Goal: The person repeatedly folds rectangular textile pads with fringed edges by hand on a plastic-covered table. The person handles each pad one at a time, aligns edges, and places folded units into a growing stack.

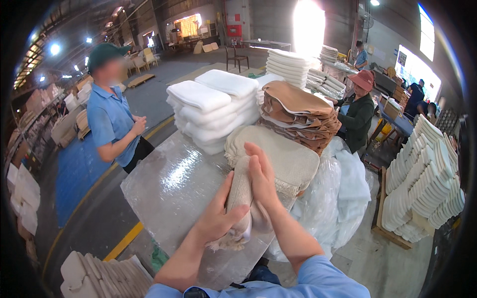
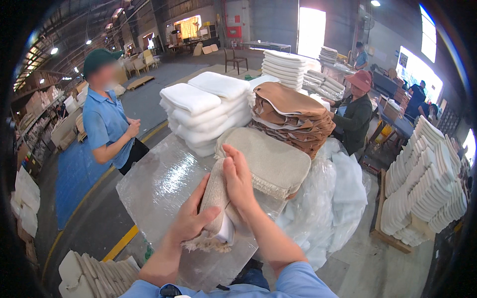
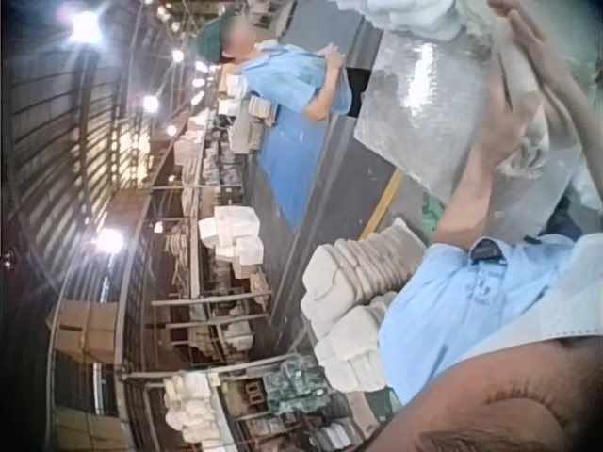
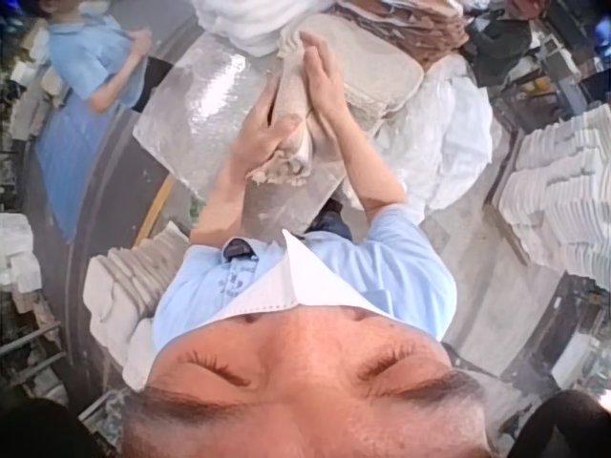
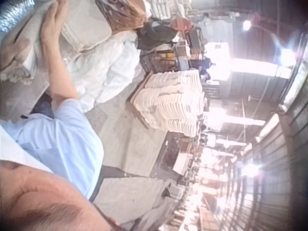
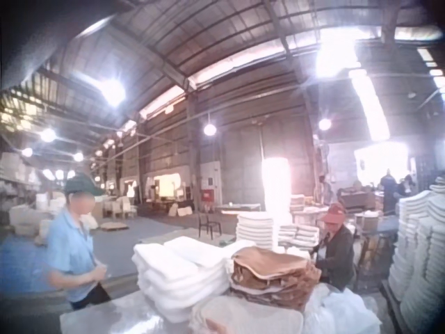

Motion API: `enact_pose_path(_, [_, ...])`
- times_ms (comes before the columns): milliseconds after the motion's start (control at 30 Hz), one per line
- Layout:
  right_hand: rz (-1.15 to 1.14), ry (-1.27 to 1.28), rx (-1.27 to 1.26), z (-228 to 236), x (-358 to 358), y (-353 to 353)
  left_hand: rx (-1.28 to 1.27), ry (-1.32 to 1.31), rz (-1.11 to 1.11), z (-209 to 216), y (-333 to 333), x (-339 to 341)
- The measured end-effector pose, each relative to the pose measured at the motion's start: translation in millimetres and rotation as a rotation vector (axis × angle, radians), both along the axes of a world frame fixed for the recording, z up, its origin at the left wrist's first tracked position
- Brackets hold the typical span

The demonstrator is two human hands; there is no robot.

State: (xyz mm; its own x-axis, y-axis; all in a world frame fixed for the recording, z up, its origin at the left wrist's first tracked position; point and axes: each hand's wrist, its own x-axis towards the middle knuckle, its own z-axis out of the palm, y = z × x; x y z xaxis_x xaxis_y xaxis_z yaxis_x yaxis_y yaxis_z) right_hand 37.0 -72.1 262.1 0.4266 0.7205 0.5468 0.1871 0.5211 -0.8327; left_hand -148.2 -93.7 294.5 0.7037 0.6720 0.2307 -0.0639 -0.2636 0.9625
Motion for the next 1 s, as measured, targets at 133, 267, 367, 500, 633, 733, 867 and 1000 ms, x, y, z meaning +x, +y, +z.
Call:
enact_pose_path(133, [0.443,-0.001,-0.282,-6,61,-6,-0.010,0.133,-0.067,15,1,-25])
enact_pose_path(267, [0.290,-0.214,-0.303,-20,52,-39,0.068,0.260,0.180,5,23,-62])
enact_pose_path(367, [0.276,-0.266,-0.281,-21,29,-79,0.125,0.144,0.407,-9,21,-70])
enact_pose_path(500, [0.185,-0.291,-0.224,-35,-2,-132,0.051,-0.085,0.661,-20,-2,-35])
enact_pose_path(633, [0.251,-0.242,-0.171,-65,-40,-184,-0.114,-0.224,0.636,-33,6,-16])
enact_pose_path(733, [0.457,-0.135,-0.053,-70,-50,-198,-0.084,-0.268,0.449,-30,12,-1])
enact_pose_path(867, [0.436,-0.198,0.110,-53,-39,-166,-0.134,-0.227,0.372,-31,8,17])
enact_pose_path(1000, [0.332,-0.448,0.322,-25,-5,-123,-0.039,-0.189,0.395,-18,0,43])
